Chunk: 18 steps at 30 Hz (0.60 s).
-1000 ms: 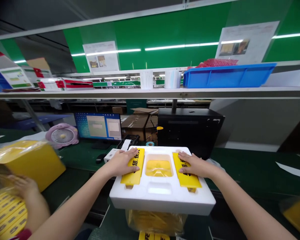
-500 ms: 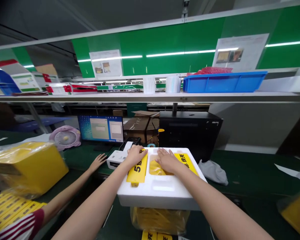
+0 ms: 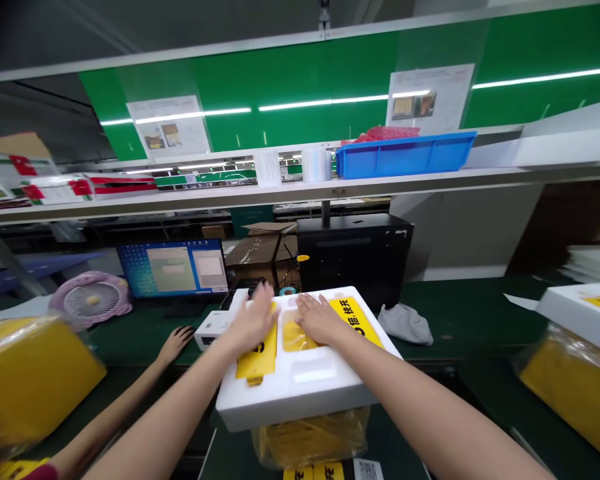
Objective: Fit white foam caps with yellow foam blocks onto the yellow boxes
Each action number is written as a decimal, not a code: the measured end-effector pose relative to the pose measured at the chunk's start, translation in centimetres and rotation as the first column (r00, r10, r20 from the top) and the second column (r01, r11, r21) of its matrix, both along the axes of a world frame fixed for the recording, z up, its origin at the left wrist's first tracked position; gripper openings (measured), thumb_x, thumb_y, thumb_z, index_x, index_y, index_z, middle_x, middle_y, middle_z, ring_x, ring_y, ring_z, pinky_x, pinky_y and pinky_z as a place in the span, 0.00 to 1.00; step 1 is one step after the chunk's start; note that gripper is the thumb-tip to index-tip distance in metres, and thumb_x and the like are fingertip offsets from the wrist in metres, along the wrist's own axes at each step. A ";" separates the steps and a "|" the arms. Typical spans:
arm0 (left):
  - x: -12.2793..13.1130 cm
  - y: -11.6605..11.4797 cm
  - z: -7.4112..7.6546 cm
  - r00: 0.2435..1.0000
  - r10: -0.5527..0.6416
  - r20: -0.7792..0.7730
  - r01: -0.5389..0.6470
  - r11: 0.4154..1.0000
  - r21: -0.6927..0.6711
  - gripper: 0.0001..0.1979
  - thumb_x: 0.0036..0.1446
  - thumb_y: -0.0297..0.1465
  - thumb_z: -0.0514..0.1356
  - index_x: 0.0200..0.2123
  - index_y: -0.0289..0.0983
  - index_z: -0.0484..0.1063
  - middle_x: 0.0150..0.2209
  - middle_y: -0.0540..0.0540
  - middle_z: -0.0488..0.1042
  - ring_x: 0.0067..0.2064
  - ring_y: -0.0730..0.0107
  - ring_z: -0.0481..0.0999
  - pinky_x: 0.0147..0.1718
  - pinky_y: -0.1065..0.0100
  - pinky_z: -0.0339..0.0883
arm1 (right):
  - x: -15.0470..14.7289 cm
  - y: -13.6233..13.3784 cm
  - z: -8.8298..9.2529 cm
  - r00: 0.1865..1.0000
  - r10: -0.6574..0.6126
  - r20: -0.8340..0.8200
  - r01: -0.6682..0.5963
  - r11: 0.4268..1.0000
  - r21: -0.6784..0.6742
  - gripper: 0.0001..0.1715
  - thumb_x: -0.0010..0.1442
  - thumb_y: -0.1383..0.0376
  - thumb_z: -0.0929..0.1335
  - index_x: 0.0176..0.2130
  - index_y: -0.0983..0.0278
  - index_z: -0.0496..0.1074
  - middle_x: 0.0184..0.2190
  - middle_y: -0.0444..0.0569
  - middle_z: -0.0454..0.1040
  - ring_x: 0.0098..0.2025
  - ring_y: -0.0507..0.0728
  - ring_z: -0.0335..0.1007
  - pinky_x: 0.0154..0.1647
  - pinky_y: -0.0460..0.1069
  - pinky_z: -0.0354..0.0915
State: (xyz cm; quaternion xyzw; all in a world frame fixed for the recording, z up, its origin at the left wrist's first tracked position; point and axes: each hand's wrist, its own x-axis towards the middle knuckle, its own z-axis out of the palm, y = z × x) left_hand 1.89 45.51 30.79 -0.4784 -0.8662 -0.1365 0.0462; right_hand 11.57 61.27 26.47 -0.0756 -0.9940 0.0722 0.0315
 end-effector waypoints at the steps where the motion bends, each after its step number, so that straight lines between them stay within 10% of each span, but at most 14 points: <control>1: -0.2 0.3 -1.0 0.998 -0.014 0.057 0.019 0.996 -0.091 0.33 0.59 0.44 0.38 0.61 0.28 0.45 0.63 0.39 0.43 0.64 0.60 0.38 0.61 0.52 0.31 | 0.0 0.0 -0.1 1.000 0.004 -0.001 -0.004 1.000 -0.004 0.35 0.61 0.56 0.50 0.61 0.75 0.45 0.63 0.55 0.43 0.64 0.58 0.34 0.62 0.59 0.34; 6: -1.2 1.2 -4.1 0.998 -0.005 0.063 0.020 0.972 -0.233 0.36 0.58 0.45 0.33 0.61 0.26 0.43 0.63 0.39 0.40 0.64 0.62 0.38 0.61 0.52 0.30 | -0.5 0.1 -0.4 1.000 0.016 -0.026 -0.018 0.998 -0.061 0.37 0.60 0.55 0.52 0.61 0.75 0.46 0.63 0.55 0.42 0.64 0.58 0.34 0.63 0.59 0.31; 11: -1.2 0.4 -2.7 0.993 0.001 0.116 0.017 0.988 -0.154 0.36 0.58 0.48 0.31 0.62 0.29 0.40 0.64 0.41 0.37 0.64 0.63 0.36 0.61 0.52 0.32 | 0.8 1.5 1.6 0.988 -0.110 -0.105 0.077 0.956 -0.283 0.37 0.61 0.55 0.51 0.62 0.73 0.38 0.64 0.53 0.36 0.65 0.54 0.30 0.63 0.53 0.35; 15: 0.9 -1.1 -1.8 0.993 0.114 -0.011 -0.114 0.993 0.031 0.36 0.58 0.48 0.30 0.63 0.30 0.33 0.64 0.43 0.29 0.64 0.63 0.28 0.61 0.52 0.28 | 5.2 2.7 2.4 0.924 -0.272 -0.268 0.235 0.958 -0.161 0.39 0.61 0.51 0.49 0.62 0.72 0.39 0.64 0.50 0.32 0.65 0.56 0.21 0.62 0.57 0.24; 18: 2.2 -1.6 -2.1 0.999 0.039 0.022 -0.036 0.988 -0.148 0.38 0.56 0.50 0.33 0.62 0.30 0.38 0.64 0.42 0.34 0.64 0.61 0.32 0.60 0.50 0.28 | 7.6 2.7 1.6 0.946 -0.319 -0.051 0.308 0.939 -0.150 0.44 0.58 0.45 0.52 0.62 0.70 0.42 0.64 0.51 0.33 0.65 0.60 0.23 0.61 0.63 0.24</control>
